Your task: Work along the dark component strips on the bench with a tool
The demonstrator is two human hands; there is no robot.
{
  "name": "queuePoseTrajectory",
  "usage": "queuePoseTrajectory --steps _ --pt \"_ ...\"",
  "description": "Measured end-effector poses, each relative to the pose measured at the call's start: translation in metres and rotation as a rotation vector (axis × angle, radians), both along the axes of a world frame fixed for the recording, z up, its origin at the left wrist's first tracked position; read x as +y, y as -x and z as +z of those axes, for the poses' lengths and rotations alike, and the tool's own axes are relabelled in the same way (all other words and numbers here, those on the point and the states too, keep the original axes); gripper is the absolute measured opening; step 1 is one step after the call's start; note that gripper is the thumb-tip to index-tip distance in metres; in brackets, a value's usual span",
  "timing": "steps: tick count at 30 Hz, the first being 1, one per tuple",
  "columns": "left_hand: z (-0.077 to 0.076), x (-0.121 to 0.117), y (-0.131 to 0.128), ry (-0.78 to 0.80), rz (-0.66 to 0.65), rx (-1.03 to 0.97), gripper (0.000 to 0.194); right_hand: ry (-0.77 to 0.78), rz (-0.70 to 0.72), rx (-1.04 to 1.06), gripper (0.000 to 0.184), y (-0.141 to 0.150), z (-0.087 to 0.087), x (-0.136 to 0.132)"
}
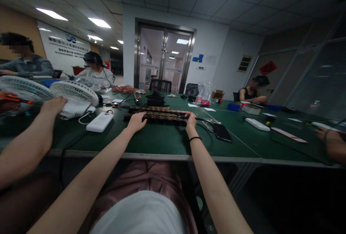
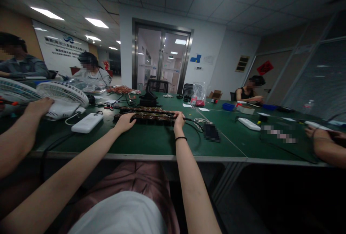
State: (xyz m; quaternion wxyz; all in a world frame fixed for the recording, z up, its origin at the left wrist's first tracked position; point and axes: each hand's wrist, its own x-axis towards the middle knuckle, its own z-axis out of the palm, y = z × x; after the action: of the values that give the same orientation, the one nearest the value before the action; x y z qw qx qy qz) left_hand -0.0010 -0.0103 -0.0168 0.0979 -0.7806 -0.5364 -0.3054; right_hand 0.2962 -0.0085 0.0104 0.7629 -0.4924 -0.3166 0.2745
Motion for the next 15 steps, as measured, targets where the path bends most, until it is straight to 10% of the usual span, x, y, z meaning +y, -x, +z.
queuePoseTrajectory --steps 15 --pt "0.01 -0.013 0.0 0.077 0.169 -0.049 0.028 0.016 -0.022 0.0 0.021 0.002 -0.002 -0.001"
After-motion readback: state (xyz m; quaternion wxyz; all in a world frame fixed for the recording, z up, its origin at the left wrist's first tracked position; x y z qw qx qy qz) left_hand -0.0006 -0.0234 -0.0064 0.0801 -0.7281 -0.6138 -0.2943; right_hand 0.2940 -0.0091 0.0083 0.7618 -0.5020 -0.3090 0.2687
